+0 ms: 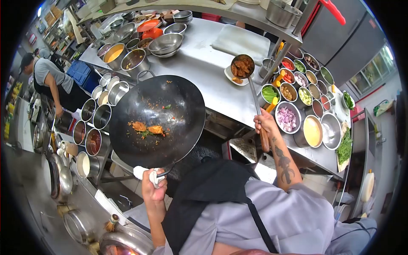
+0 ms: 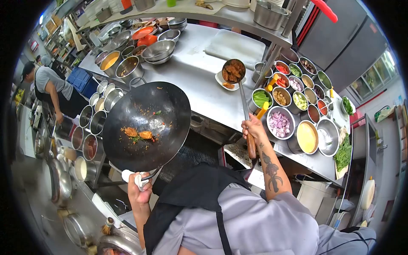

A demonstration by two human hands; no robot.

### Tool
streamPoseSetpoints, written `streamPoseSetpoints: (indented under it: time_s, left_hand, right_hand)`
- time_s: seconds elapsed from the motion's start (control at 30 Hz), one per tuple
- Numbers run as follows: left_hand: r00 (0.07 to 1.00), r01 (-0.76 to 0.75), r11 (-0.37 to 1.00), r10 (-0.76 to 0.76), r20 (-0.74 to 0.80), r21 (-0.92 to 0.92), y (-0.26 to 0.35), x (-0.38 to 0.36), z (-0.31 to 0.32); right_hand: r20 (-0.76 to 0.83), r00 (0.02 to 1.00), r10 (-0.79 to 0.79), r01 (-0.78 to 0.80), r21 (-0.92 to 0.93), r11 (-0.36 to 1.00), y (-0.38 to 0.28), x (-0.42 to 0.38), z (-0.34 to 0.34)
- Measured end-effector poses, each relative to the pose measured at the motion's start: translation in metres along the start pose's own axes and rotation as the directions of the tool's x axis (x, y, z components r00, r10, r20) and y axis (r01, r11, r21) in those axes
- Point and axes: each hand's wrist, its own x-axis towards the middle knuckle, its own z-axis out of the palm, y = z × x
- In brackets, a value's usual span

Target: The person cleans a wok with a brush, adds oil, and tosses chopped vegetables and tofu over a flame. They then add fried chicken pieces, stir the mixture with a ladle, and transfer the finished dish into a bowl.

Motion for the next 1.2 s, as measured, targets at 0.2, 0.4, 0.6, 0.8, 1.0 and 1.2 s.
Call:
streamPoseSetpoints:
  time_s: [0.2,0.4,0.6,0.8,1.0,1.2]
  left_hand:
    - [1.0,0.016,0.998,-0.015,-0.017,0.055,0.002,0.002,-0.002]
    - [1.0,0.006,1.0,-0.006,-0.017,0.001,0.003,0.005,-0.006]
    - [0.999,-0.008,0.999,0.01,-0.037,0.041,0.001,0.004,0.001]
    - [1.0,0.011,0.999,-0.011,-0.006,0.036,-0.003,0.005,-0.001]
    - [0.997,0.042,0.998,-0.044,0.058,0.035,-0.008,0.008,-0.006]
    - [0.997,0.044,0.996,-0.05,0.066,0.083,-0.009,0.011,-0.009]
  right_hand:
    - [-0.104,0.985,-0.137,0.105,-0.264,0.959,0.011,-0.006,-0.011]
    - [-0.128,0.944,-0.304,0.195,-0.526,0.828,0.018,0.0,-0.021]
    - [-0.079,0.947,-0.31,0.184,-0.658,0.73,-0.004,-0.007,-0.032]
    - [0.116,0.793,-0.599,0.356,-0.885,0.3,0.003,0.009,-0.051]
    - [0.124,0.737,-0.664,0.324,-0.928,0.186,0.01,0.013,-0.058]
    - [0.075,0.787,-0.613,0.328,-0.892,0.312,0.009,0.013,-0.055]
